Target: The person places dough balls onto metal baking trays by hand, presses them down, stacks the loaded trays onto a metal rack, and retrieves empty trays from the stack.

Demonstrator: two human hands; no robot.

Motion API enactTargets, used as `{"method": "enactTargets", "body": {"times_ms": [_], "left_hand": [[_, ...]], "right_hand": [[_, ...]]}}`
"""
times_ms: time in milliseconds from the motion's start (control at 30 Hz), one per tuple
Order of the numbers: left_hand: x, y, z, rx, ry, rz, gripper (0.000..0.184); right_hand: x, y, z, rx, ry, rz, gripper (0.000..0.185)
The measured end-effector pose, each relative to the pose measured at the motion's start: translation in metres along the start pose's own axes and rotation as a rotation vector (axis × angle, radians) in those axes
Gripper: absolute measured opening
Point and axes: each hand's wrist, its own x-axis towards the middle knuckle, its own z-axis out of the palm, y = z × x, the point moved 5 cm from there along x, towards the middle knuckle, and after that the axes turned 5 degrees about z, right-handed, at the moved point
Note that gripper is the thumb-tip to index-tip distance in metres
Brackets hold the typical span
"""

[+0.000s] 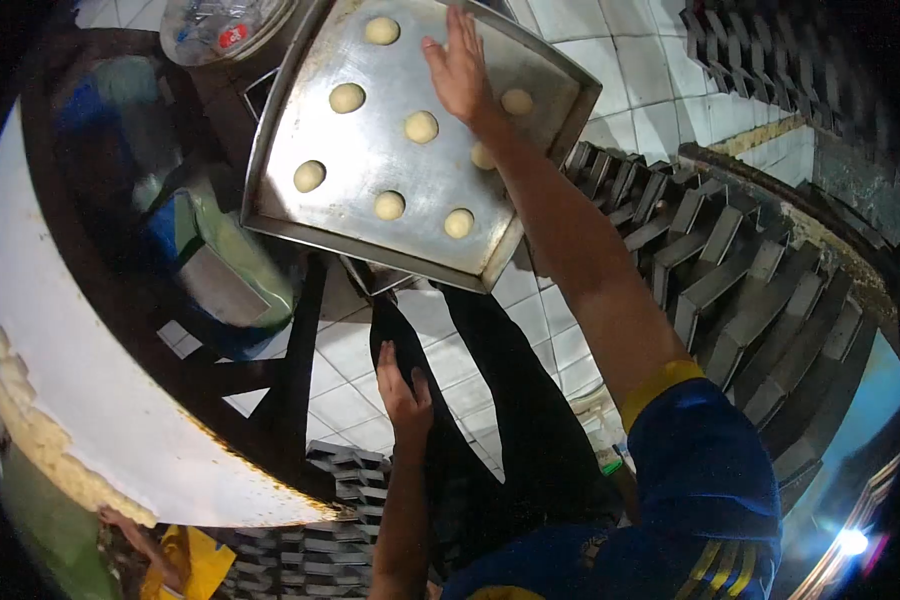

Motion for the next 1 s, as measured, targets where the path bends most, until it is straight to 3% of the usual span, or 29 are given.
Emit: {"method": "enactTargets", "body": {"times_ms": [67, 167, 300, 333, 400, 433, 467, 533, 567, 667, 733, 800, 900, 933, 1000], "left_hand": [[-0.004, -0.003, 0.003, 0.047, -0.032, 0.011, 0.061], [-0.004, -0.011, 0.009, 0.124, -0.084, -0.007, 0.061], [-0.009, -0.021, 0.008, 0.112, -0.057, -0.026, 0.062], [-0.009, -0.021, 0.007, 0.101, -0.042, -0.025, 0.062], [-0.011, -0.017, 0.005, 0.084, -0.020, -0.028, 0.063], [-0.011, -0.016, 0.004, 0.073, -0.019, -0.038, 0.063], [-0.010, -0.015, 0.003, 0.062, -0.016, -0.047, 0.064], [-0.011, -0.014, 0.004, 0.067, -0.030, -0.062, 0.065], [-0.014, -0.014, 0.007, 0.073, -0.052, -0.081, 0.065], [-0.026, -0.025, 0.017, 0.060, -0.089, -0.075, 0.064], [-0.036, -0.032, 0.022, 0.042, -0.074, -0.019, 0.063], [-0.051, -0.031, 0.022, 0.092, -0.137, -0.151, 0.063], [-0.067, -0.044, 0.027, 0.114, -0.148, -0.102, 0.063], [-0.064, -0.043, 0.025, 0.119, -0.143, -0.078, 0.064], [-0.058, -0.042, 0.023, 0.108, -0.148, -0.104, 0.063]], "right_hand": [[0.010, -0.034, -0.006, -0.074, 0.073, -0.138, 0.083], [0.026, -0.071, 0.022, -0.291, -0.122, -0.330, 0.081], [0.026, -0.060, 0.061, -0.490, -0.239, -0.318, 0.078], [0.031, -0.051, 0.074, -0.488, -0.242, -0.321, 0.078], [0.048, -0.031, 0.089, -0.057, -0.264, -0.089, 0.077], [0.043, -0.047, 0.070, -0.042, -0.040, -0.140, 0.068], [0.033, -0.061, 0.062, -0.040, -0.038, -0.149, 0.068], [0.004, -0.095, 0.056, -0.095, -0.250, -0.313, 0.085], [-0.016, -0.111, 0.061, -0.275, -0.345, -0.321, 0.086], [-0.052, -0.108, 0.087, -0.388, -0.383, -0.479, 0.086], [-0.053, -0.102, 0.097, -0.390, -0.351, -0.459, 0.085], [-0.055, -0.100, 0.105, -0.391, -0.337, -0.431, 0.084], [-0.037, -0.110, 0.088, 0.237, -0.413, 0.035, 0.077], [-0.041, -0.119, 0.088, 0.238, -0.415, 0.026, 0.077], [-0.057, -0.149, 0.088, -0.019, -0.381, -0.320, 0.074]]}}
